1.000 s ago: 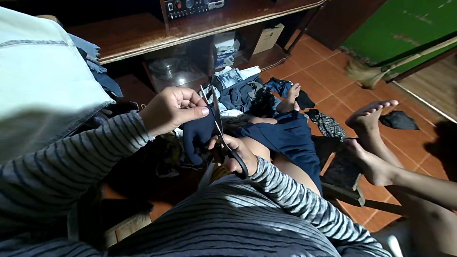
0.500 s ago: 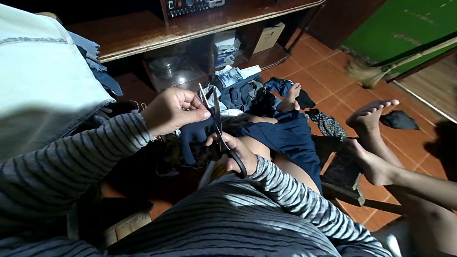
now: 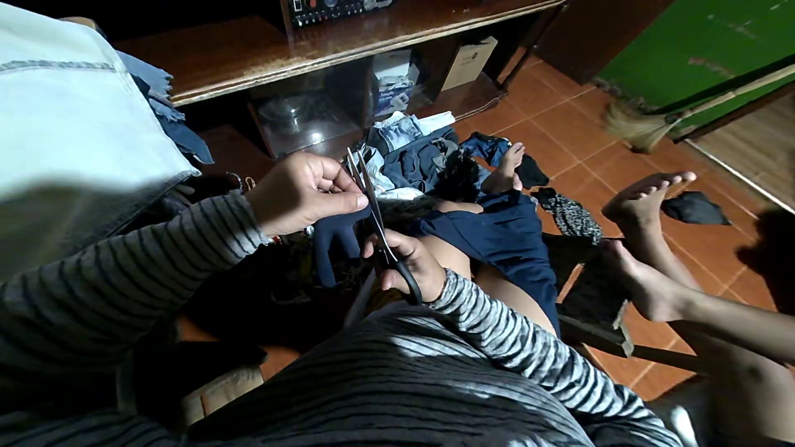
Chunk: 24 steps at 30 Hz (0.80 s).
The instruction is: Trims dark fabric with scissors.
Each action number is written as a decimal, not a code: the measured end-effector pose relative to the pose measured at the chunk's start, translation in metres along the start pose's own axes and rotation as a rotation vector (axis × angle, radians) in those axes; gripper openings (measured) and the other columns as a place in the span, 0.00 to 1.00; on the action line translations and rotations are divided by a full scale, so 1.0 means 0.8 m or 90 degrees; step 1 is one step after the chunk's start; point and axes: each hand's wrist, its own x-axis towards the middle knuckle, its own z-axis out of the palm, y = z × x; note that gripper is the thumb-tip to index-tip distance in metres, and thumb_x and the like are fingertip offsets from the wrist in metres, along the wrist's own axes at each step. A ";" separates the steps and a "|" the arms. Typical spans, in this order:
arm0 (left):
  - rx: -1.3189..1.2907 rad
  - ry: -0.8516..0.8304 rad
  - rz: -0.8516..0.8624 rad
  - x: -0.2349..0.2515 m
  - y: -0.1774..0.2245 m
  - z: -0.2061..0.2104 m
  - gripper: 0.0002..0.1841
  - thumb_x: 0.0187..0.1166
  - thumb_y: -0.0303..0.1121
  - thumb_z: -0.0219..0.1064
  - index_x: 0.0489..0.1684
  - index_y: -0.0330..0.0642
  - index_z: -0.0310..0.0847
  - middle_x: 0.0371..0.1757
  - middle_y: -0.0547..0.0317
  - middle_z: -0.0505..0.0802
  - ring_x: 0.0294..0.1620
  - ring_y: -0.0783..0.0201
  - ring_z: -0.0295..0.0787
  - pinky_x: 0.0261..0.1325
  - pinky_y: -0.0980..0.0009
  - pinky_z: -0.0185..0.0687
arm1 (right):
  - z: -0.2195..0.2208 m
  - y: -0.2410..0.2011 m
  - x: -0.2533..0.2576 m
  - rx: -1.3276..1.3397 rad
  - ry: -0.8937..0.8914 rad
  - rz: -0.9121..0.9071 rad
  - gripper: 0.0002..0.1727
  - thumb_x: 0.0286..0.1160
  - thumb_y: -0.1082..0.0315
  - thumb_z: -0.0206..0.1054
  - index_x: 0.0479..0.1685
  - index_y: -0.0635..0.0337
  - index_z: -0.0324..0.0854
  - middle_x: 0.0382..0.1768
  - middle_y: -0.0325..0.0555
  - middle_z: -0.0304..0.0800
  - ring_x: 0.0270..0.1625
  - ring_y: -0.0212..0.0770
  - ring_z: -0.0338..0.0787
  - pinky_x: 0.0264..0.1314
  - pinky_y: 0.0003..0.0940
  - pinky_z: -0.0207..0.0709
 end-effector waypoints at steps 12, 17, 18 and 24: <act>0.005 -0.024 -0.034 -0.002 0.001 0.003 0.02 0.71 0.26 0.76 0.32 0.41 0.89 0.24 0.69 0.92 0.24 0.81 0.86 0.30 0.84 0.81 | 0.003 -0.004 0.004 -0.018 0.016 0.020 0.35 0.70 0.34 0.71 0.50 0.63 0.82 0.31 0.28 0.82 0.30 0.16 0.77 0.31 0.15 0.73; -0.004 -0.024 -0.012 0.001 -0.003 0.002 0.01 0.72 0.25 0.75 0.33 0.41 0.89 0.23 0.69 0.91 0.23 0.81 0.84 0.28 0.85 0.80 | 0.006 -0.005 0.005 -0.016 0.033 0.044 0.32 0.70 0.37 0.73 0.48 0.62 0.84 0.29 0.27 0.83 0.28 0.17 0.80 0.30 0.17 0.77; -0.007 -0.026 -0.007 0.001 -0.004 0.002 0.01 0.72 0.25 0.75 0.34 0.41 0.89 0.24 0.69 0.92 0.24 0.81 0.85 0.30 0.85 0.81 | 0.004 -0.008 0.007 -0.026 0.037 0.041 0.33 0.70 0.37 0.72 0.52 0.62 0.83 0.32 0.28 0.85 0.31 0.18 0.81 0.35 0.19 0.79; -0.027 -0.026 0.070 0.003 -0.017 0.004 0.05 0.75 0.24 0.72 0.43 0.40 0.93 0.38 0.68 0.96 0.37 0.80 0.90 0.44 0.83 0.86 | -0.012 -0.040 0.036 -0.037 0.131 -0.002 0.31 0.64 0.63 0.81 0.66 0.63 0.72 0.45 0.39 0.93 0.43 0.31 0.92 0.49 0.30 0.88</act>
